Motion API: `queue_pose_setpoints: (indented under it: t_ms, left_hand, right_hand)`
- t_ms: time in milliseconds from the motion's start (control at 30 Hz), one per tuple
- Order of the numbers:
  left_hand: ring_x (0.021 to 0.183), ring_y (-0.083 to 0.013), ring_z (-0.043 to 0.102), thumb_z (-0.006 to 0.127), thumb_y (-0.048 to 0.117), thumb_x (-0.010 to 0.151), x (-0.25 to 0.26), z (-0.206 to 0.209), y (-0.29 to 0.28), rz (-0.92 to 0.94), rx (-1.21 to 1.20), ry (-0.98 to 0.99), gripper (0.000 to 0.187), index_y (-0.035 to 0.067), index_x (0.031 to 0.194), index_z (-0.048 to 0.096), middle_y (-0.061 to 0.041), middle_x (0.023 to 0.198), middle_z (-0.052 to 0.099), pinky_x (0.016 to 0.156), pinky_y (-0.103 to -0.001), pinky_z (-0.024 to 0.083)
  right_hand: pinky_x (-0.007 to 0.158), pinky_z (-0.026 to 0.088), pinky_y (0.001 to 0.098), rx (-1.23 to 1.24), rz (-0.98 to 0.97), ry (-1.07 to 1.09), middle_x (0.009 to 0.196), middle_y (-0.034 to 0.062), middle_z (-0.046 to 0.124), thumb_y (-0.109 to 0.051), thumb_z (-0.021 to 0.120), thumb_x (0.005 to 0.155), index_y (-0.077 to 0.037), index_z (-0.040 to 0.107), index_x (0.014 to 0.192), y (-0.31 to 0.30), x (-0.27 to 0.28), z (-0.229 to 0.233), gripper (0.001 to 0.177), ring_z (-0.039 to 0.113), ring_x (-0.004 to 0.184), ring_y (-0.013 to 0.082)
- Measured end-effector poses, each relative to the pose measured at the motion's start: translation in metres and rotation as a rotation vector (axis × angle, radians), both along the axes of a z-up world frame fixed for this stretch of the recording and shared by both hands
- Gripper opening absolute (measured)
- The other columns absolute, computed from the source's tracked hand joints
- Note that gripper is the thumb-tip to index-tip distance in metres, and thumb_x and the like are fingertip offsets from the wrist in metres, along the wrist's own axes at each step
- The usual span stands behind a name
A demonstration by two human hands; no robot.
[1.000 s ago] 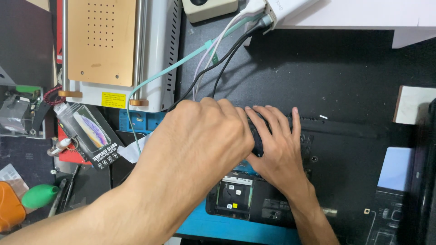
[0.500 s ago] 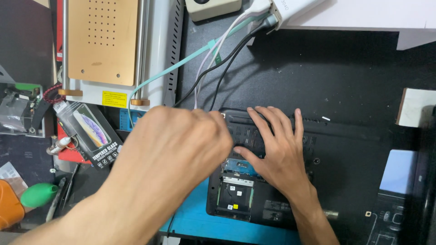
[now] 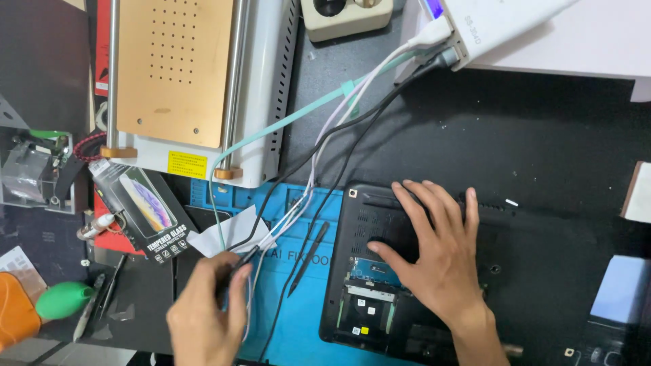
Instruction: The person removes the back cover of a laptop to access the internal components. They then disconnect several ribbon cables and connectors from the motherboard using their hands.
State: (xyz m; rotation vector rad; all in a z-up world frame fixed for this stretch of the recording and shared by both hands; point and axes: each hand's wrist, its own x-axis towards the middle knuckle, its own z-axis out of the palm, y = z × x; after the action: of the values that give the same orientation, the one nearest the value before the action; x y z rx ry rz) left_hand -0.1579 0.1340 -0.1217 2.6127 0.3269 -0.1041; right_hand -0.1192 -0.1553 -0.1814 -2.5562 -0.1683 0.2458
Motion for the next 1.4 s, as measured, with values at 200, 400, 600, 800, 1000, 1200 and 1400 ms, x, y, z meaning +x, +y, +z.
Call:
queue_pose_setpoints:
  t_ms: [200,400,600,800,1000,1200,1400]
  left_hand:
    - [0.070,-0.0185,0.074,0.080,0.009,0.085,-0.042,-0.058,-0.022,0.252,-0.128,-0.025,0.023,0.000,0.103,0.067,-0.009,0.083,0.073,0.063,-0.030,0.056]
    - [0.064,-0.0185,0.067,0.086,0.010,0.078,-0.025,-0.048,-0.036,0.126,-0.024,-0.105,0.021,0.003,0.086,0.069,-0.008,0.078,0.069,0.058,-0.029,0.052]
    - [0.064,-0.0193,0.065,0.087,0.012,0.075,-0.021,-0.049,-0.038,0.066,0.021,-0.079,0.023,0.004,0.082,0.066,-0.005,0.075,0.067,0.057,-0.031,0.052]
    - [0.071,-0.0218,0.066,0.088,0.012,0.076,-0.023,-0.040,-0.047,0.111,0.063,-0.087,0.024,0.004,0.085,0.068,-0.007,0.085,0.067,0.060,-0.034,0.051]
    - [0.083,-0.0269,0.069,0.083,0.010,0.076,-0.063,-0.044,-0.061,-0.148,-0.116,-0.242,0.022,0.005,0.092,0.070,-0.008,0.094,0.069,0.071,-0.036,0.054]
    - [0.104,-0.0303,0.067,0.081,0.016,0.070,-0.134,-0.074,-0.074,-0.361,-0.104,-0.190,0.038,0.015,0.108,0.077,-0.010,0.120,0.071,0.092,-0.041,0.055]
    - [0.111,-0.0342,0.062,0.082,0.021,0.066,-0.146,-0.080,-0.062,-0.486,-0.002,-0.217,0.040,0.017,0.106,0.079,-0.016,0.130,0.065,0.095,-0.043,0.049]
  right_hand:
    - [0.121,0.007,0.0679,-0.057,0.019,0.056,0.144,0.0082,0.046,-0.057,0.080,0.069,-0.017,0.051,0.144,-0.003,-0.001,-0.010,0.091,0.034,0.143,0.0316]
    - [0.124,0.007,0.0680,-0.029,-0.003,0.029,0.147,0.0073,0.048,-0.056,0.082,0.069,-0.017,0.053,0.144,-0.002,-0.003,-0.010,0.090,0.034,0.145,0.0304]
    - [0.121,0.037,0.0575,0.049,0.003,-0.072,0.138,0.0123,0.057,-0.040,0.075,0.083,-0.013,0.064,0.134,0.005,-0.023,0.018,0.059,0.054,0.137,0.0310]
    - [0.096,0.048,0.0498,0.127,0.335,0.197,0.108,0.0053,0.069,-0.053,0.072,0.087,-0.016,0.073,0.116,0.013,-0.125,-0.007,0.047,0.065,0.107,0.0230]
    - [0.104,0.045,0.0544,0.019,0.369,-0.121,0.104,0.0025,0.064,-0.037,0.066,0.088,-0.018,0.069,0.108,0.022,-0.184,-0.040,0.028,0.065,0.105,0.0222]
    - [0.107,0.045,0.0527,0.180,0.350,-0.087,0.104,0.0082,0.064,-0.018,0.065,0.095,-0.008,0.071,0.111,0.039,-0.202,-0.036,0.020,0.062,0.105,0.0246]
    - [0.107,0.043,0.0544,0.250,0.386,-0.187,0.103,0.0176,0.065,-0.016,0.058,0.090,0.004,0.068,0.107,0.016,-0.160,0.004,0.028,0.062,0.108,0.0334]
